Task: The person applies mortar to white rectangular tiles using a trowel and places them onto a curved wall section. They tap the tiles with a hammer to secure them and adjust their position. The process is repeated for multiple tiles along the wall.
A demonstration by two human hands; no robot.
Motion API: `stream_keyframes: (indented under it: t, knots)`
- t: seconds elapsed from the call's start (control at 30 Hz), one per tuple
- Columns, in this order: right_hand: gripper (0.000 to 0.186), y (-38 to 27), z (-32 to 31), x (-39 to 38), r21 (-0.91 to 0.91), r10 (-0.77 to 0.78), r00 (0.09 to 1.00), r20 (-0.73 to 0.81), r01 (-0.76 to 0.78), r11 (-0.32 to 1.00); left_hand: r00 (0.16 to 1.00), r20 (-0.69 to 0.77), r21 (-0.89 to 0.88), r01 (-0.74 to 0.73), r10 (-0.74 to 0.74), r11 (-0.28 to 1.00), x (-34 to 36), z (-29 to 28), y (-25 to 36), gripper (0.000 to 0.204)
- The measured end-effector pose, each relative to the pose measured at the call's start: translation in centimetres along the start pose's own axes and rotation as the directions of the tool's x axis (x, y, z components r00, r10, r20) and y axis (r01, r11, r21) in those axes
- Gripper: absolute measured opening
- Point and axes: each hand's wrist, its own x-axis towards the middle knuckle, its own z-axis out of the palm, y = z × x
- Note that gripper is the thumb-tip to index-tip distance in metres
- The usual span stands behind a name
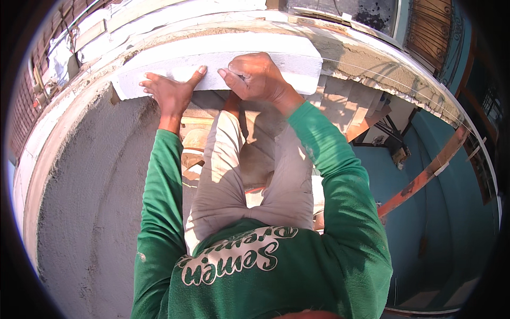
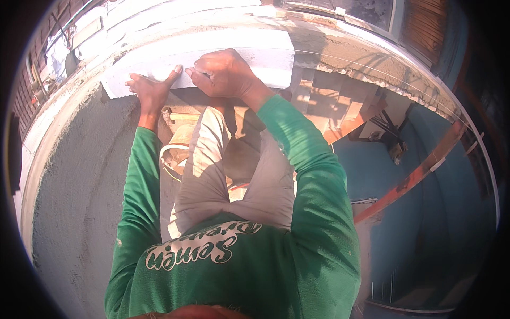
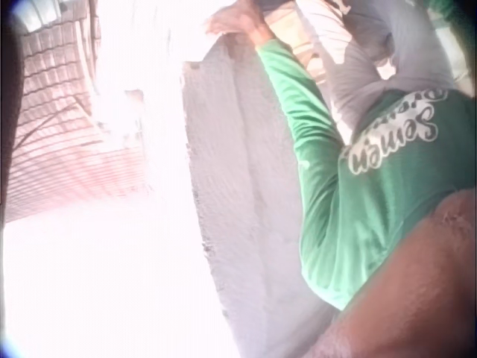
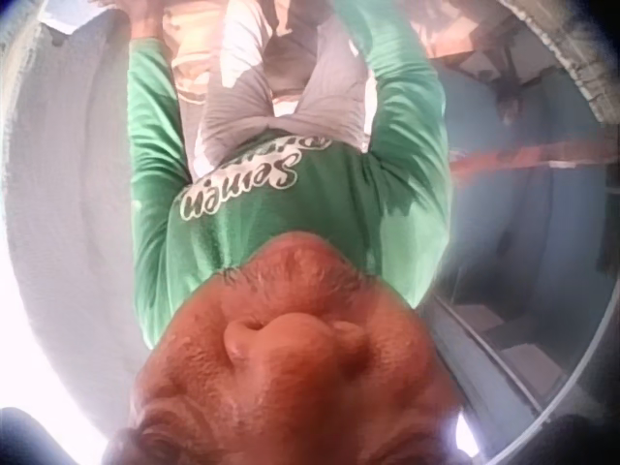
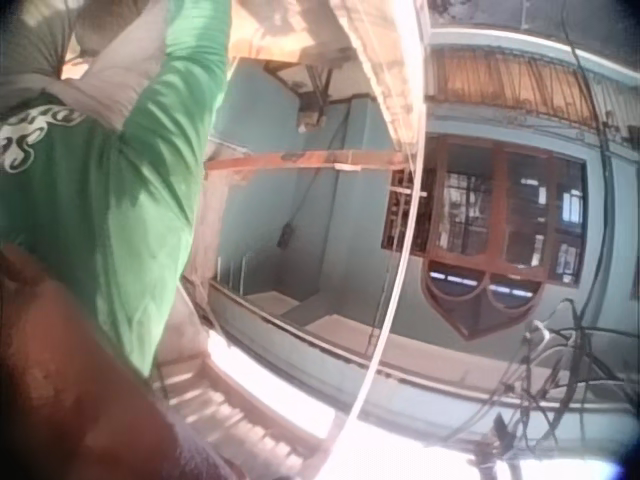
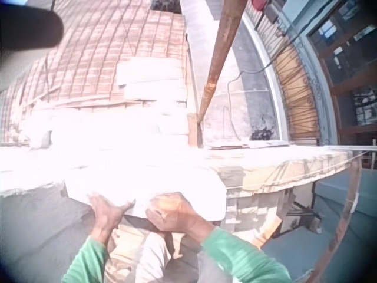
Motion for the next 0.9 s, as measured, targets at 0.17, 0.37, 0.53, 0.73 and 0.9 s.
stream_keyframes:
  t: [0.17, 0.37, 0.53, 0.73, 0.9]
  knots:
    - [0.042, -6.7, 2.8, 3.8, 0.287, -0.268, 0.960, 0.076, 0.237, 0.928, 0.999, -0.047, -0.058, -0.025, 0.023, 0.998, -0.4, 0.9, -0.8, 0.173]
    - [0.031, 0.6, 4.6, 2.2, 0.067, -0.050, 0.978, 0.204, 0.037, 0.997, 0.999, 0.012, -0.044, 0.049, -0.048, 0.998, -0.4, 0.0, 0.3, 0.174]
    - [0.031, -1.7, 5.5, 2.8, 0.155, -0.092, 0.985, 0.148, 0.069, 0.986, 0.995, 0.038, -0.072, 0.096, -0.093, 0.993, -0.9, -0.4, 1.2, 0.171]
    - [0.029, 1.2, 4.9, 2.1, 0.046, -0.119, 0.938, 0.327, 0.110, 0.993, 0.999, 0.006, -0.061, 0.038, -0.038, 0.997, -1.2, 0.7, 0.0, 0.166]
    - [0.021, 1.0, 5.6, 1.8, -0.045, 0.021, 0.949, 0.315, -0.007, 0.999, 0.997, 0.032, -0.082, 0.073, -0.070, 0.994, -0.2, 0.2, 0.5, 0.160]
